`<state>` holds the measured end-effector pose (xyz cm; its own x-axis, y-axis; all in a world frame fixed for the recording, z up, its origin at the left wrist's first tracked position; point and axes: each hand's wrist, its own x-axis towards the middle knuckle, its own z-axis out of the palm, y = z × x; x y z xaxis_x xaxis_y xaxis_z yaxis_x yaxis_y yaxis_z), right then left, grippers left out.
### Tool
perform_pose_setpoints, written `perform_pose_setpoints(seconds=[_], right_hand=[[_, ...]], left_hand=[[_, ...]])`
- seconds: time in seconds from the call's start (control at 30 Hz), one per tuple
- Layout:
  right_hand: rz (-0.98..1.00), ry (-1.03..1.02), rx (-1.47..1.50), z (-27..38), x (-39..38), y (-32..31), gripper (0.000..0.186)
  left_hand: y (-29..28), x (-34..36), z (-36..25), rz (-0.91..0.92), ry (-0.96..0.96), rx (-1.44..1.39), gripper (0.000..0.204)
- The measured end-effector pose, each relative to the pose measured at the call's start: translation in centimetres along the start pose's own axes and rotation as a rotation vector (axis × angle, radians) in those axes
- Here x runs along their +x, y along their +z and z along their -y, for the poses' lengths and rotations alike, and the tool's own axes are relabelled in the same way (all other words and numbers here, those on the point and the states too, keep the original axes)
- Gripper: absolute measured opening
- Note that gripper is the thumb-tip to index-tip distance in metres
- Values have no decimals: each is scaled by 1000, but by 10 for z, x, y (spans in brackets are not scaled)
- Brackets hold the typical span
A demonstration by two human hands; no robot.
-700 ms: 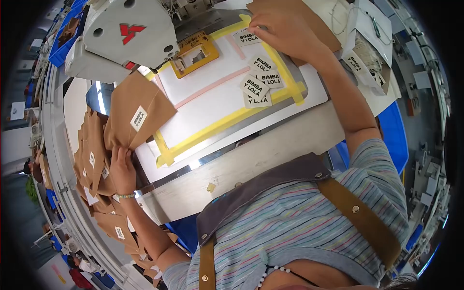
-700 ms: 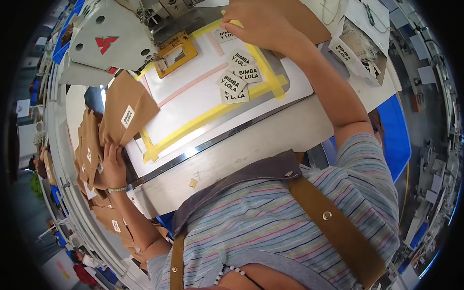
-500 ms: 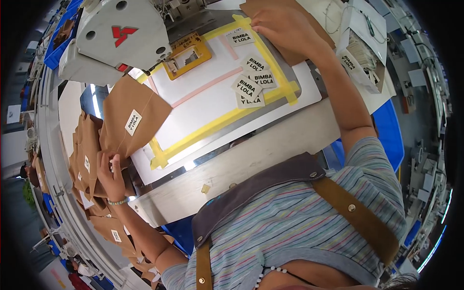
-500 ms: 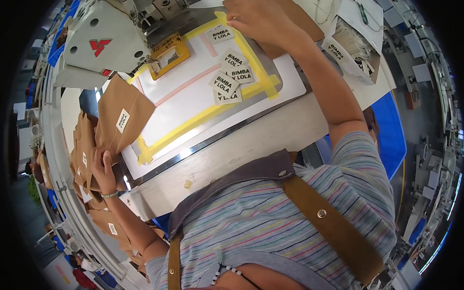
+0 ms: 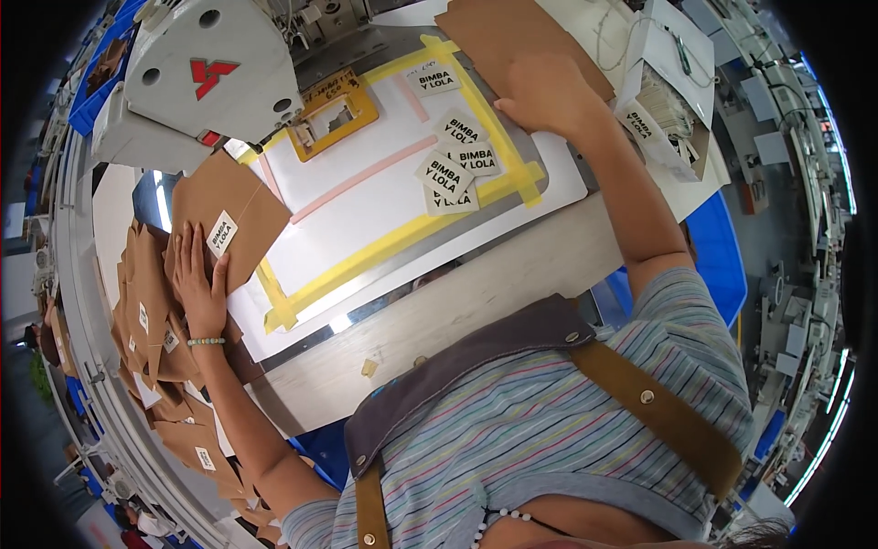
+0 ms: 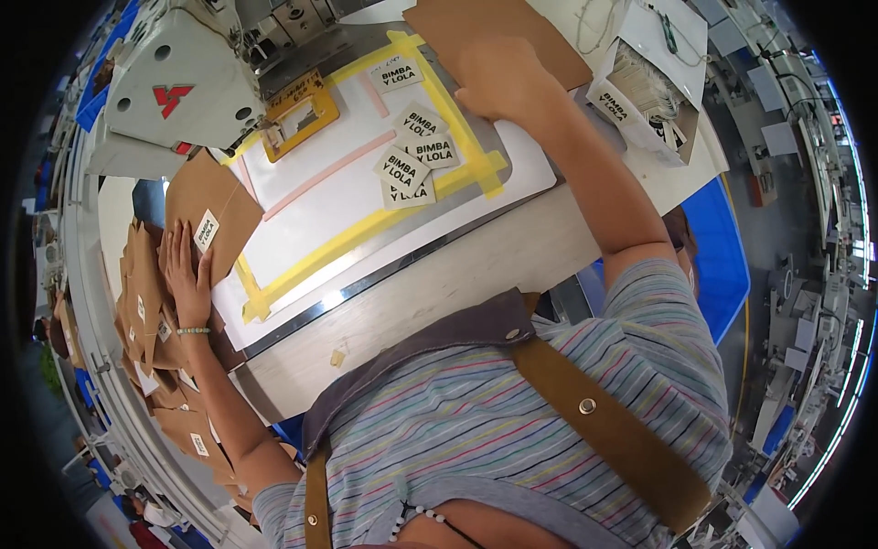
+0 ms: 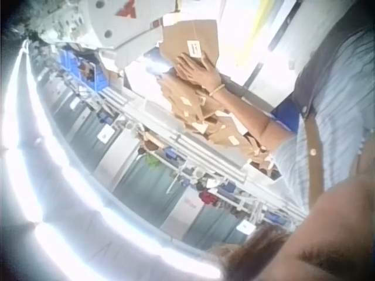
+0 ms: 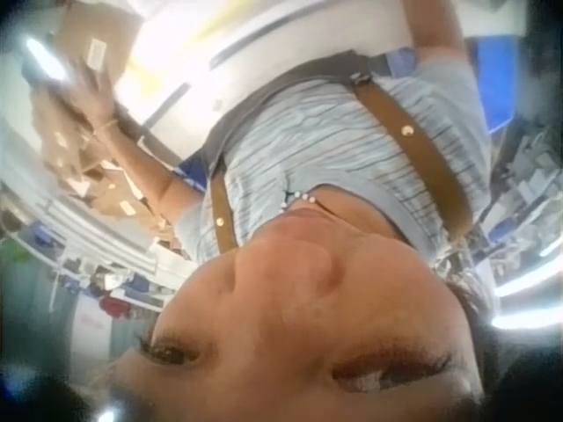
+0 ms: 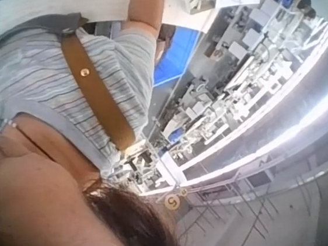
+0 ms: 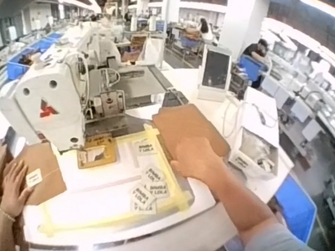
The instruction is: Sewing labels onto leather pieces using a sewing machine.
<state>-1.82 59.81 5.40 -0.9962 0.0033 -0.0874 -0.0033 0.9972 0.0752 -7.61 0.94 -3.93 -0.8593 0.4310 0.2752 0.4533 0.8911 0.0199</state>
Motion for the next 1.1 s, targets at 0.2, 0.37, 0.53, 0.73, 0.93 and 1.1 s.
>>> perform_pose_setpoints(seconds=[0.2, 0.37, 0.53, 0.73, 0.93, 1.1], right_hand=[[-133, -21, -45, -9, 3, 3, 27], [8, -121, 347, -48, 16, -7, 23], [-3, -153, 433, -62, 26, 8, 24], [-464, -217, 295, -19, 7, 9, 21], [-455, -283, 317, 29, -9, -2, 16], [-690, -192, 159, 5, -20, 15, 23]], left_hand=[[-29, 19, -57, -257, 95, -28, 43], [-58, 45, -166, -229, 219, -494, 31], [-46, 80, -256, -77, 523, -732, 40], [-22, 126, -339, -153, 426, -898, 79], [26, 181, -362, -240, 261, -896, 66], [32, 182, -340, -291, 219, -981, 31]])
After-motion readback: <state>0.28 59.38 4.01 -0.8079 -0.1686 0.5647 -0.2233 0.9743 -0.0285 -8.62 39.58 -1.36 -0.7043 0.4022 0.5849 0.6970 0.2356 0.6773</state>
